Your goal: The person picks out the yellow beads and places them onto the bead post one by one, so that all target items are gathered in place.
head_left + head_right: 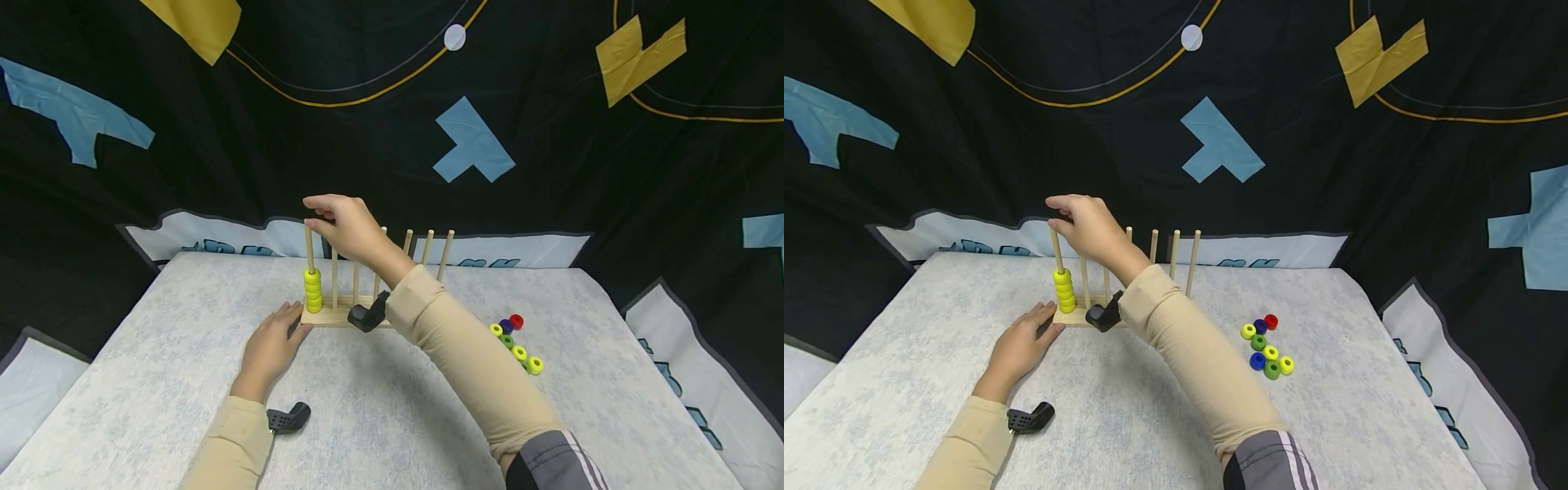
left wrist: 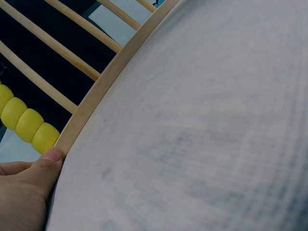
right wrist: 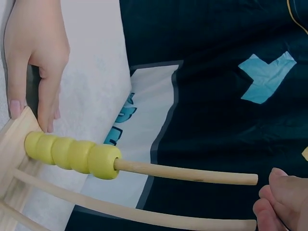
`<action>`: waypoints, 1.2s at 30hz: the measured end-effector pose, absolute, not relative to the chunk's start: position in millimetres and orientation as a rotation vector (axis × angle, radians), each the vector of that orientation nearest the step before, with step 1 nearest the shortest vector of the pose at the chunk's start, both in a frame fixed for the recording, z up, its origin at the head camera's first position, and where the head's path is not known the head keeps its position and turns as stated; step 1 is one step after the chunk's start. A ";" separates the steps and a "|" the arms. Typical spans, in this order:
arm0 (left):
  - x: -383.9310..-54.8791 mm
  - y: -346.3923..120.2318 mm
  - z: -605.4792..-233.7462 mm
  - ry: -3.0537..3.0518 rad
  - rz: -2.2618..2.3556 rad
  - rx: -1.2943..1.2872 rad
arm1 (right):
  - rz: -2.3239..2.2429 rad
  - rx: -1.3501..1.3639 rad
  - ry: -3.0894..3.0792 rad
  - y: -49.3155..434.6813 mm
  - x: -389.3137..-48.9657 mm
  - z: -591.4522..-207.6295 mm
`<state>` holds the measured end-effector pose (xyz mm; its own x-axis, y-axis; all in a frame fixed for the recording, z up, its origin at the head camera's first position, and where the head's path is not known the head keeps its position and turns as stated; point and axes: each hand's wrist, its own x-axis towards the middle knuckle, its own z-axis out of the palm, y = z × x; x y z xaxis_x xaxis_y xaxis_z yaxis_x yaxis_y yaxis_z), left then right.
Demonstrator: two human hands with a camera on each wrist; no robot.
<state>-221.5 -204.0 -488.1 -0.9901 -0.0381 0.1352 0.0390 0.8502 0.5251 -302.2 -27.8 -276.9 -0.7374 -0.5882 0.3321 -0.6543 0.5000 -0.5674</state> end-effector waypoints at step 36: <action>-221.4 -201.5 -489.9 -2.893 -0.802 0.038 | 1.165 1.211 -2.521 40.9 -247.0 -320.8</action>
<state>-221.4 -201.5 -489.9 -0.9900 -0.0616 0.1269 0.0125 0.8578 0.5138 -247.0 40.9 -320.8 -0.6754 -0.6201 0.3990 -0.7057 0.3867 -0.5936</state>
